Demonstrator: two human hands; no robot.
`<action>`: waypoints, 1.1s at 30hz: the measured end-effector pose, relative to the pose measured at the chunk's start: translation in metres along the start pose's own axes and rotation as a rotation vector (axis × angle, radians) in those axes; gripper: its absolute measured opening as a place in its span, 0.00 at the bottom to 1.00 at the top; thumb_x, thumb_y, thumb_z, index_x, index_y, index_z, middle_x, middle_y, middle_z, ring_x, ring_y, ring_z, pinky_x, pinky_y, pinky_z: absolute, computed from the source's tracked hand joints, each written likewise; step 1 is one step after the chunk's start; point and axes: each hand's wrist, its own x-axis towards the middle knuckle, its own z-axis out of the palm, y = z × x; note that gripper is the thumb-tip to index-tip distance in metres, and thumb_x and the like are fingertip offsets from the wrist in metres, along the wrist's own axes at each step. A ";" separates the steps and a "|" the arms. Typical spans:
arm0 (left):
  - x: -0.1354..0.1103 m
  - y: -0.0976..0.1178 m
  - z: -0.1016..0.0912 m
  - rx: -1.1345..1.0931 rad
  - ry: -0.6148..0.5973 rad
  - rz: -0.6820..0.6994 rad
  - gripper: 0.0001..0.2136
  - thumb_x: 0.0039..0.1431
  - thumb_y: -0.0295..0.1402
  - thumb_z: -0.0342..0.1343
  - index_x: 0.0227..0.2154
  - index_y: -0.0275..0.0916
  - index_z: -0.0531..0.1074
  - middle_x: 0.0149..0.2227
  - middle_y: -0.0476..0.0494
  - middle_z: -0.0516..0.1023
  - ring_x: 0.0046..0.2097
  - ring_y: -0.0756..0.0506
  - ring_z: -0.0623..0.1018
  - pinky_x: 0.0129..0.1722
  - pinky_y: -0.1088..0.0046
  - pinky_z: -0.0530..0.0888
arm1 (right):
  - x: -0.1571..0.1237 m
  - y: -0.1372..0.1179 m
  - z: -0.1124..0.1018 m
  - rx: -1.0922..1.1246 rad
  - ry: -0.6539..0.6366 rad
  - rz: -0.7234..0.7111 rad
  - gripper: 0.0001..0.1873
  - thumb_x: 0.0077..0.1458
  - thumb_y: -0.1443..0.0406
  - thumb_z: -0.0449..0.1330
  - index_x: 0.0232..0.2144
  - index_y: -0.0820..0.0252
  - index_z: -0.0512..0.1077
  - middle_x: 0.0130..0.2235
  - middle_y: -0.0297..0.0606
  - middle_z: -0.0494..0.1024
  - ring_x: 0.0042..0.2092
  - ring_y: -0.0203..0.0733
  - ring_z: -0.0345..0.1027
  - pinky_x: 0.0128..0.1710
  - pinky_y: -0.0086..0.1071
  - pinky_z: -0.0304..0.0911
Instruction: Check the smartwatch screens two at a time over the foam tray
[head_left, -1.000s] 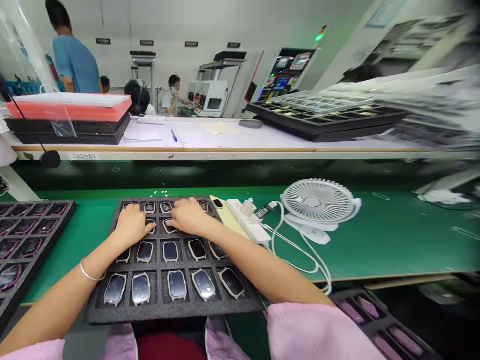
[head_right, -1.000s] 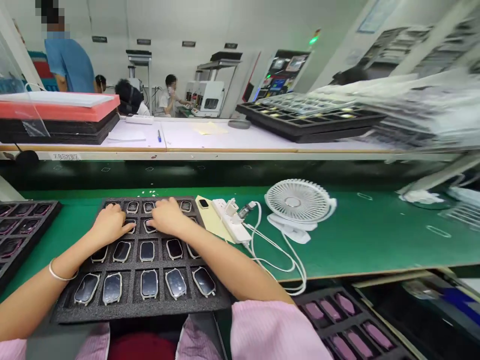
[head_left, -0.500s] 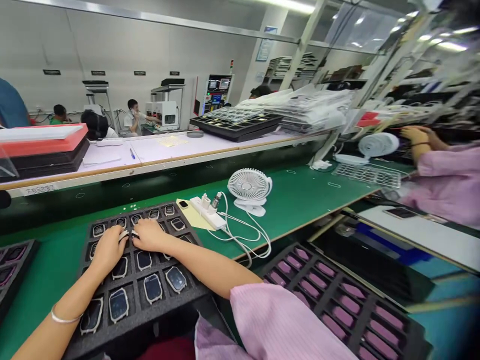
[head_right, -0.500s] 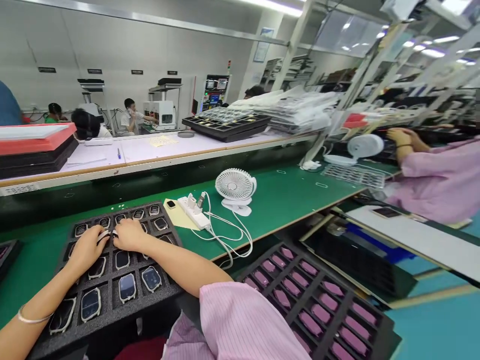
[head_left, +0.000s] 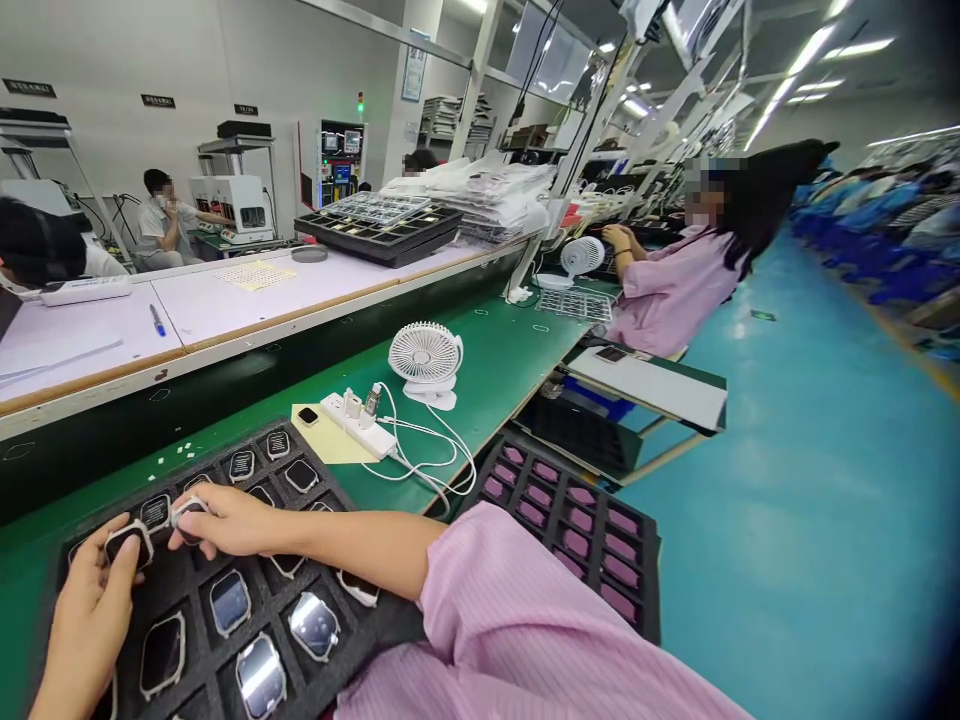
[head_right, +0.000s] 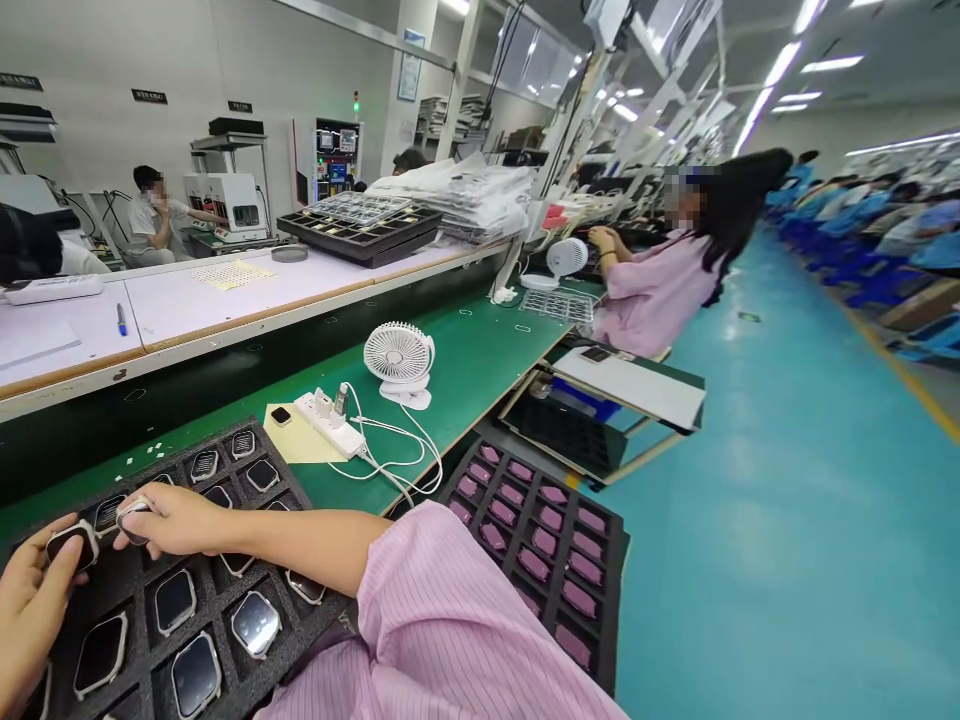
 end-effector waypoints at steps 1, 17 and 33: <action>0.002 0.007 -0.001 -0.094 -0.037 -0.038 0.36 0.49 0.58 0.56 0.55 0.39 0.66 0.42 0.41 0.76 0.38 0.40 0.77 0.36 0.63 0.76 | 0.001 0.000 0.001 0.158 -0.032 0.052 0.04 0.72 0.69 0.52 0.46 0.58 0.66 0.38 0.29 0.75 0.24 0.28 0.65 0.27 0.22 0.60; 0.000 0.033 0.024 -0.056 0.021 0.122 0.26 0.55 0.45 0.58 0.55 0.42 0.67 0.49 0.42 0.75 0.50 0.40 0.74 0.54 0.61 0.71 | -0.014 0.009 -0.014 0.828 -0.078 0.060 0.26 0.54 0.68 0.72 0.54 0.61 0.69 0.37 0.33 0.76 0.32 0.36 0.77 0.32 0.26 0.72; -0.020 0.032 0.023 -0.174 0.000 0.155 0.18 0.58 0.36 0.56 0.50 0.39 0.67 0.37 0.47 0.74 0.28 0.51 0.70 0.26 0.76 0.68 | -0.025 0.000 -0.015 0.887 -0.083 0.077 0.24 0.54 0.61 0.74 0.52 0.52 0.76 0.42 0.35 0.74 0.34 0.34 0.69 0.36 0.28 0.66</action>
